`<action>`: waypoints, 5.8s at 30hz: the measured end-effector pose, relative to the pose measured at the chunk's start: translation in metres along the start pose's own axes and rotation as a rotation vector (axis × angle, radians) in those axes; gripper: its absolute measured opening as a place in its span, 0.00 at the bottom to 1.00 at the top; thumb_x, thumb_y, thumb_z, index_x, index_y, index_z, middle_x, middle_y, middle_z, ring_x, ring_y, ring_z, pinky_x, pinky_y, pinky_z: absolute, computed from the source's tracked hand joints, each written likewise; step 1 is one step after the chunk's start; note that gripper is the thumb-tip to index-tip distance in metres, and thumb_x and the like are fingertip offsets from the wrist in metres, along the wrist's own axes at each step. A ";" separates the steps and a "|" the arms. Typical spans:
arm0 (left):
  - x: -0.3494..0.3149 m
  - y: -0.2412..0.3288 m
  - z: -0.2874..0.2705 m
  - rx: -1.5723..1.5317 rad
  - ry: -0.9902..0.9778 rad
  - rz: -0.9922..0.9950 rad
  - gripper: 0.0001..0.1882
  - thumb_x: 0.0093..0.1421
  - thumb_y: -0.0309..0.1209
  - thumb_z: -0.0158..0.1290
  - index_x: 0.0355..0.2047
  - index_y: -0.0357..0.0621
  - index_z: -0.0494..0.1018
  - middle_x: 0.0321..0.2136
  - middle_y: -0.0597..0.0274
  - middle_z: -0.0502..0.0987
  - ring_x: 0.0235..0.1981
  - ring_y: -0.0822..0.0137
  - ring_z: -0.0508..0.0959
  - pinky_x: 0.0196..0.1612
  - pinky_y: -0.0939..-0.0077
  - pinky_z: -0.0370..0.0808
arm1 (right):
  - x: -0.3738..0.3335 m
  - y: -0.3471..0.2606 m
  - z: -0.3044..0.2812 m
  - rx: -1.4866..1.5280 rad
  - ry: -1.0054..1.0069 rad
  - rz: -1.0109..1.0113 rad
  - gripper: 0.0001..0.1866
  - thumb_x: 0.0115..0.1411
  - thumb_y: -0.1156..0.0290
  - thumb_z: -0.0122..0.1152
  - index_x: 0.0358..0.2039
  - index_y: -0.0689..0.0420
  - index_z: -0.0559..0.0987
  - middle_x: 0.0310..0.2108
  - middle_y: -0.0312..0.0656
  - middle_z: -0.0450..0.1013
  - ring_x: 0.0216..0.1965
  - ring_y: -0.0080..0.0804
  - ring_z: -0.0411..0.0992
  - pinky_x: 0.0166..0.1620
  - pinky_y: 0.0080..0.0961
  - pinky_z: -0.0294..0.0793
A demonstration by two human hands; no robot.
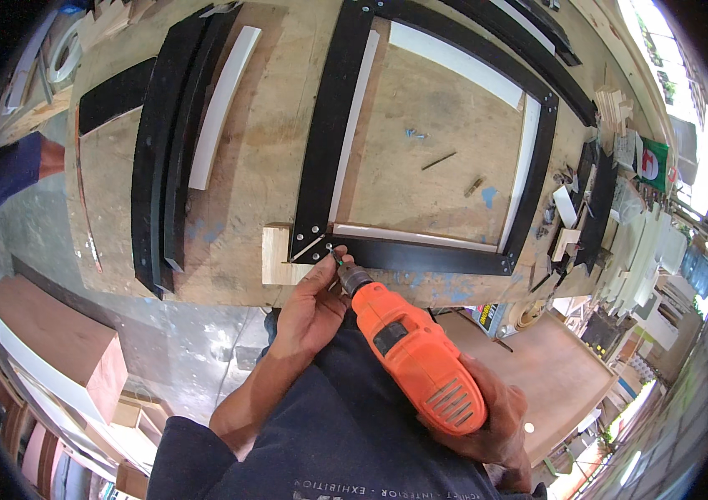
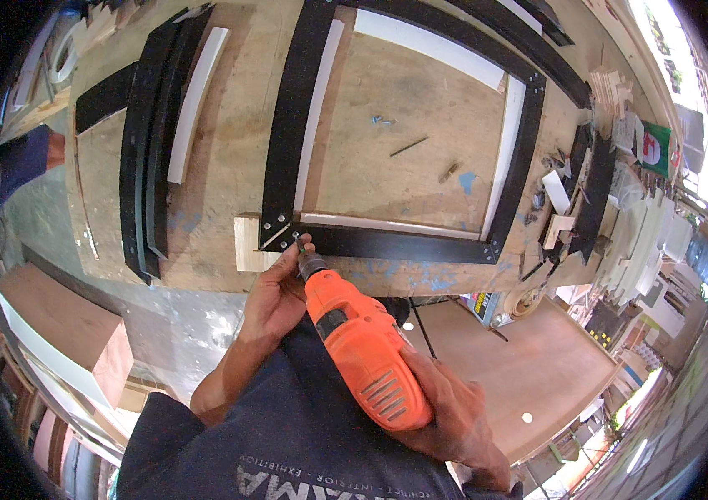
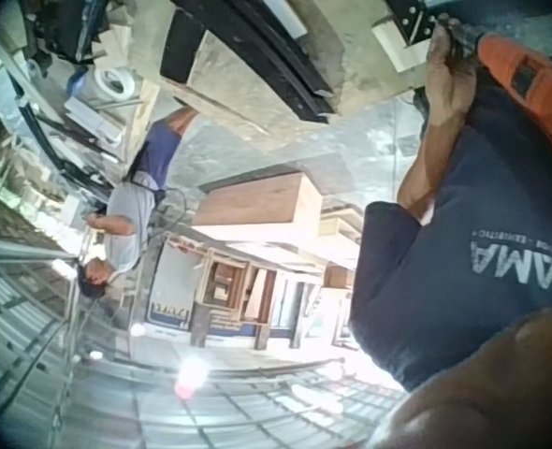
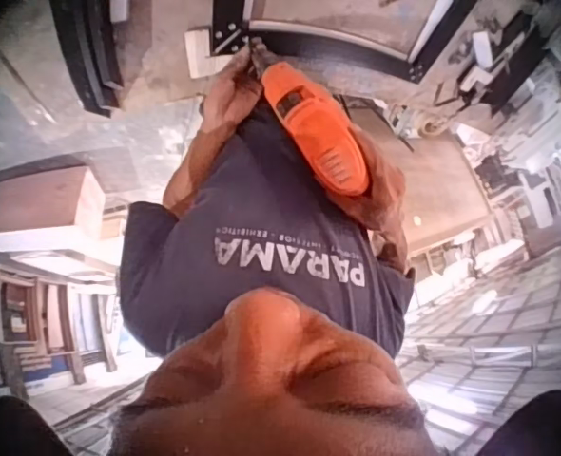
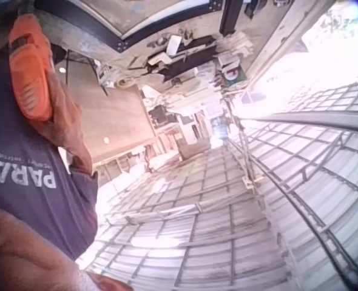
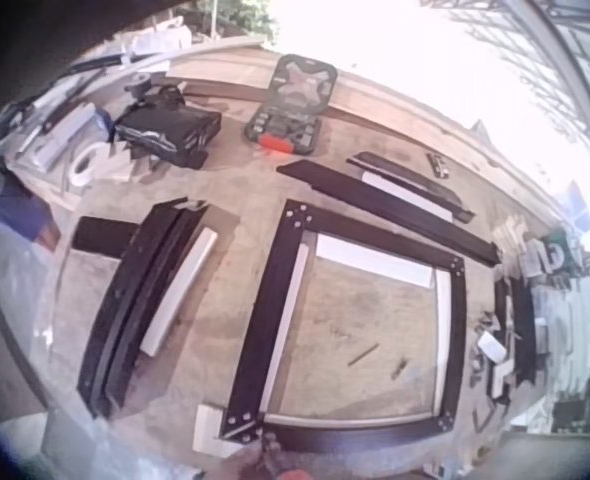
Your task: The person drills holes into the corners of a rectangular frame, fastens corner brackets using the drill, and then measures the dimensions of the frame and additional frame pieces with a tape measure.
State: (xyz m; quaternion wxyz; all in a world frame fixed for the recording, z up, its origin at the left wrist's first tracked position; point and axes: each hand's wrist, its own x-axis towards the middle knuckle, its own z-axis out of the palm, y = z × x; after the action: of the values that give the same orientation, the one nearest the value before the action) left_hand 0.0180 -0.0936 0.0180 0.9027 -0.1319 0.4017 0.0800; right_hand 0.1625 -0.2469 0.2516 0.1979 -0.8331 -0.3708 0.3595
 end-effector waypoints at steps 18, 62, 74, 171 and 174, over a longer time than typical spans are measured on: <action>0.004 -0.003 0.002 -0.030 0.059 0.022 0.16 0.71 0.32 0.52 0.56 0.38 0.74 0.46 0.60 0.80 0.48 0.67 0.78 0.56 0.68 0.75 | 0.010 -0.007 0.002 -0.071 -0.028 -0.010 0.46 0.44 0.66 0.82 0.63 0.61 0.70 0.48 0.51 0.79 0.44 0.42 0.81 0.34 0.32 0.80; 0.005 0.057 -0.037 2.203 -0.002 1.423 0.23 0.56 0.35 0.63 0.54 0.58 0.81 0.66 0.55 0.70 0.70 0.43 0.62 0.64 0.46 0.52 | 0.054 -0.058 -0.010 -0.249 -0.196 -0.060 0.46 0.48 0.63 0.80 0.60 0.74 0.65 0.43 0.53 0.77 0.35 0.38 0.80 0.21 0.32 0.75; 0.004 0.057 -0.035 2.201 -0.008 1.410 0.22 0.55 0.34 0.63 0.52 0.57 0.82 0.65 0.55 0.71 0.70 0.43 0.62 0.64 0.46 0.52 | 0.054 -0.054 -0.008 -0.251 -0.214 -0.064 0.48 0.48 0.61 0.80 0.61 0.73 0.64 0.46 0.54 0.77 0.36 0.39 0.80 0.24 0.31 0.77; 0.000 0.064 0.020 2.190 -0.323 1.707 0.10 0.57 0.24 0.62 0.40 0.40 0.82 0.51 0.54 0.81 0.58 0.51 0.78 0.59 0.55 0.68 | -0.104 0.044 0.052 0.137 0.384 0.148 0.47 0.40 0.73 0.83 0.63 0.62 0.71 0.49 0.54 0.80 0.48 0.48 0.81 0.49 0.37 0.80; 0.013 0.067 0.041 2.071 -0.209 1.539 0.10 0.58 0.24 0.62 0.41 0.38 0.82 0.46 0.54 0.83 0.48 0.53 0.82 0.51 0.62 0.74 | -0.100 0.047 0.053 0.116 0.362 0.186 0.46 0.40 0.73 0.82 0.63 0.60 0.71 0.48 0.54 0.80 0.47 0.50 0.81 0.48 0.38 0.80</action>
State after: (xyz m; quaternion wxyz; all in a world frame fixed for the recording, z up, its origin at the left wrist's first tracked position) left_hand 0.0389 -0.0163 0.0231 0.3332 0.8948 0.1763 0.2393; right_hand 0.0984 -0.3500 0.2333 0.2750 -0.9020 -0.2294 0.2413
